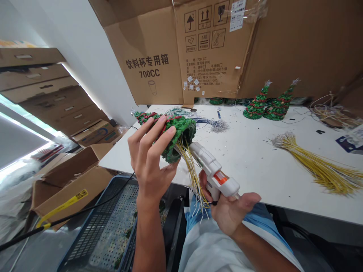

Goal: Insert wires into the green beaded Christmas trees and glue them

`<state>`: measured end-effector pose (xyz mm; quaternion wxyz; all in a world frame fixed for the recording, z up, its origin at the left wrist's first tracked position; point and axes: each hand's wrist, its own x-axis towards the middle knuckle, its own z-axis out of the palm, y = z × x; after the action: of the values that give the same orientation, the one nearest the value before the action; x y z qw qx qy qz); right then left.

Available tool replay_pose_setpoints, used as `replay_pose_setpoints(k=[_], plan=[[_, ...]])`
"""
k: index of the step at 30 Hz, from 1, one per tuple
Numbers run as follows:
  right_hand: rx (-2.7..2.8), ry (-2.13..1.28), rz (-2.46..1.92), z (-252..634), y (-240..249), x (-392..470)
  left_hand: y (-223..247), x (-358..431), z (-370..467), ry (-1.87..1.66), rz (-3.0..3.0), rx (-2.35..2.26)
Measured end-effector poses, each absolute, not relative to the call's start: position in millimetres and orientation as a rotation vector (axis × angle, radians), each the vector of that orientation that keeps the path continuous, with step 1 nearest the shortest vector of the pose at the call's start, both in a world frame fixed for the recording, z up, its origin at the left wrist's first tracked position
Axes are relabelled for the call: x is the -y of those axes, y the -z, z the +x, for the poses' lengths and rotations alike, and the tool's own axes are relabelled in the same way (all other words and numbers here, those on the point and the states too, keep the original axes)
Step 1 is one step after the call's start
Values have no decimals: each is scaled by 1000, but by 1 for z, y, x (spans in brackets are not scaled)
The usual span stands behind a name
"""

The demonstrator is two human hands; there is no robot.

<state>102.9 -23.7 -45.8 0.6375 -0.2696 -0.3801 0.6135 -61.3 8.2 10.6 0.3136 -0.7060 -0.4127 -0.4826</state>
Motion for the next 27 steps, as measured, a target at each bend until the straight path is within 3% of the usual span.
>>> replay_pose_setpoints(k=[27], plan=[[698,-1605,-509,101,44,22,-12,-8,-61,1346,-1850,1038]])
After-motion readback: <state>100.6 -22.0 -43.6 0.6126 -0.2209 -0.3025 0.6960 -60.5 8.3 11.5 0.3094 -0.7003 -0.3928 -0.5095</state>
